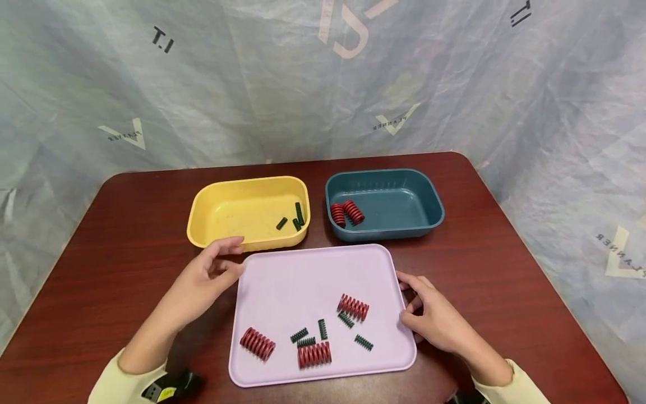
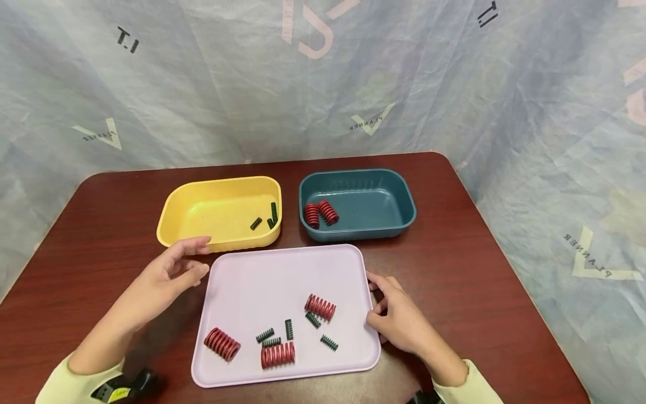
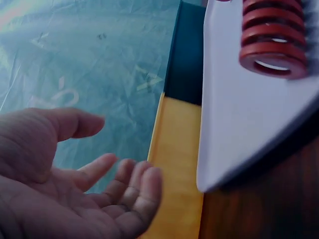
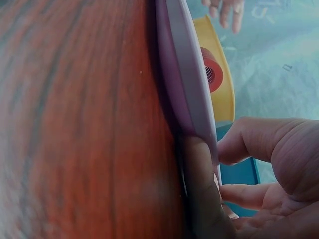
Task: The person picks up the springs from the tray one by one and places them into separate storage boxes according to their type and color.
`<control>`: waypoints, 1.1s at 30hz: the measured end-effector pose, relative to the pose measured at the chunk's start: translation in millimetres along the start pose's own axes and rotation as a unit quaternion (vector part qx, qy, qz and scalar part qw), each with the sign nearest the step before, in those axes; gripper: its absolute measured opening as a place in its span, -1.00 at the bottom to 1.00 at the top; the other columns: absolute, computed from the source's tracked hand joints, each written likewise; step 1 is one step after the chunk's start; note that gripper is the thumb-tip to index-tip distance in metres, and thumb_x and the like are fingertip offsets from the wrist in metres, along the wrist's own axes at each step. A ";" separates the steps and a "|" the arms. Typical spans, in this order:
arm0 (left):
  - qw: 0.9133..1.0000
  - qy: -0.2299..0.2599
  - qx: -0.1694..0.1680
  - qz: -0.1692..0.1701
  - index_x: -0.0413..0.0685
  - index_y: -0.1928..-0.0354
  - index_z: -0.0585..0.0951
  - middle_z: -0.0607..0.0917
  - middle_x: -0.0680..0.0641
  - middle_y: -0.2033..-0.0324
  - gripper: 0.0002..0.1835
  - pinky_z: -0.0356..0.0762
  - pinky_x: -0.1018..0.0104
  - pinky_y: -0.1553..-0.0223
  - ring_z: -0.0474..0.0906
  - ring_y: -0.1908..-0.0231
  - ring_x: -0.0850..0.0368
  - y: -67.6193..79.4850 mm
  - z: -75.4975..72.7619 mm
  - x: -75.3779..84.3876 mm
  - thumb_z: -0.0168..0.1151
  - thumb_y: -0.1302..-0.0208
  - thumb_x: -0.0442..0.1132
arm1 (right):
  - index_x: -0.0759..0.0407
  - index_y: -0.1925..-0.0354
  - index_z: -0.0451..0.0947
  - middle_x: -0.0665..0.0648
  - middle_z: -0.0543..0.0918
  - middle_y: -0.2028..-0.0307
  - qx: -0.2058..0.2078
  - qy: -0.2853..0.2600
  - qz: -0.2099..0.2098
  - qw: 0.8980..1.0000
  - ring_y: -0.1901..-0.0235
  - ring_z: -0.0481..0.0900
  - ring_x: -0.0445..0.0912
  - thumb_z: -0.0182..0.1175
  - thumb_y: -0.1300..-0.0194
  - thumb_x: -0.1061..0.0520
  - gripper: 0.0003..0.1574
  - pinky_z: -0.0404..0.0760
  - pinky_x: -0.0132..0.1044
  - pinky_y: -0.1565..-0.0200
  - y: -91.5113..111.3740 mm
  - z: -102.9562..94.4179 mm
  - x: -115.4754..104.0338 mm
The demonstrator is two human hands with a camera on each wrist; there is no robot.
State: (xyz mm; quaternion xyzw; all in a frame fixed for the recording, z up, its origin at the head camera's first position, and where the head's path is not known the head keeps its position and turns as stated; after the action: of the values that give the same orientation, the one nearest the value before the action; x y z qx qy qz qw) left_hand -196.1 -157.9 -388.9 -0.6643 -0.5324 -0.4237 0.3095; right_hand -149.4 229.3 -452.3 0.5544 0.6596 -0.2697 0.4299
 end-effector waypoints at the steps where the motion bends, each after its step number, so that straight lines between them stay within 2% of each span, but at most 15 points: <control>1: 1.000 0.002 -0.005 -0.010 -0.11 -0.47 0.35 0.49 -0.23 -0.25 -0.41 0.62 0.39 0.12 0.56 -0.03 -0.03 3.2 0.5 -4.0 0.26 -0.49 -0.23 | 0.29 -0.48 0.27 0.26 0.41 -0.11 0.000 -0.001 0.001 1.000 0.32 0.53 -0.08 0.23 -0.12 0.49 -0.05 0.65 -0.21 0.68 -0.1 0.0 0.2; 8: 0.995 0.051 -0.039 -0.082 -0.23 -0.56 0.15 0.36 -0.36 -0.37 -0.24 0.70 0.26 0.10 0.60 -0.10 -0.07 23.9 10.9 -35.7 0.28 -0.47 -0.24 | 0.29 -0.50 0.25 0.28 0.40 -0.13 -0.007 -0.008 0.016 1.000 0.30 0.53 -0.03 0.23 -0.13 0.49 -0.04 0.66 -0.20 0.68 -1.9 1.1 2.3; 13: 0.986 0.088 -0.041 -0.136 -0.34 -0.56 0.08 0.33 -0.42 -0.38 -0.19 0.76 0.18 0.15 0.65 -0.03 -0.07 36.9 19.1 -59.2 0.29 -0.46 -0.26 | 0.29 -0.50 0.24 0.28 0.39 -0.13 -0.013 -0.012 0.020 1.000 0.29 0.53 -0.02 0.23 -0.13 0.49 -0.03 0.67 -0.20 0.67 -4.3 1.4 2.6; 20: 0.976 0.142 -0.042 -0.159 -0.33 -0.56 0.12 0.34 -0.39 -0.36 -0.19 0.78 0.06 0.26 0.65 0.03 -0.05 41.0 28.9 -71.7 0.32 -0.41 -0.34 | 0.28 -0.51 0.23 0.28 0.39 -0.13 -0.024 -0.010 0.021 0.999 0.28 0.54 -0.02 0.23 -0.16 0.49 -0.04 0.67 -0.20 0.66 -5.4 1.9 0.6; 25: 0.977 0.130 -0.037 -0.164 -0.29 -0.55 0.17 0.36 -0.34 -0.31 -0.17 0.78 0.05 0.39 0.66 0.16 -0.02 41.2 35.5 -74.8 0.37 -0.34 -0.40 | 0.26 -0.51 0.24 0.27 0.39 -0.13 -0.028 0.011 0.026 0.999 0.28 0.56 -0.04 0.21 -0.18 0.47 -0.06 0.68 -0.20 0.65 -3.9 1.3 0.2; 27: 0.979 0.126 -0.034 -0.155 -0.29 -0.55 0.19 0.36 -0.34 -0.28 -0.17 0.77 0.05 0.43 0.65 0.21 -0.01 40.8 37.1 -74.1 0.38 -0.31 -0.43 | 0.24 -0.51 0.24 0.27 0.39 -0.13 -0.028 0.016 0.029 0.999 0.27 0.57 -0.05 0.21 -0.19 0.47 -0.06 0.69 -0.20 0.64 -2.9 0.8 0.5; 33: 0.980 0.128 -0.028 -0.150 -0.22 -0.54 0.25 0.35 -0.29 -0.28 -0.19 0.76 0.02 0.49 0.64 0.23 -0.01 40.7 38.2 -76.3 0.36 -0.28 -0.51 | 0.24 -0.52 0.23 0.28 0.37 -0.14 -0.036 0.005 0.031 0.999 0.26 0.57 -0.04 0.23 -0.20 0.46 -0.06 0.70 -0.18 0.64 -2.2 1.1 2.6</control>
State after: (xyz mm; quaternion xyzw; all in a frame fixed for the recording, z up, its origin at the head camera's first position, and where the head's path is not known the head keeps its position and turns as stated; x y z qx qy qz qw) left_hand -153.4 -168.7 -472.6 -0.5259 -0.5699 -0.5612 0.2894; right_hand -151.3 229.1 -455.3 0.5599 0.6536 -0.2295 0.4545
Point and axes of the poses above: each hand's wrist, its own y-axis away from the middle knuckle, its own z-axis out of the palm, x = y × z, the point moved 9 cm from there along -y, towards the middle knuckle
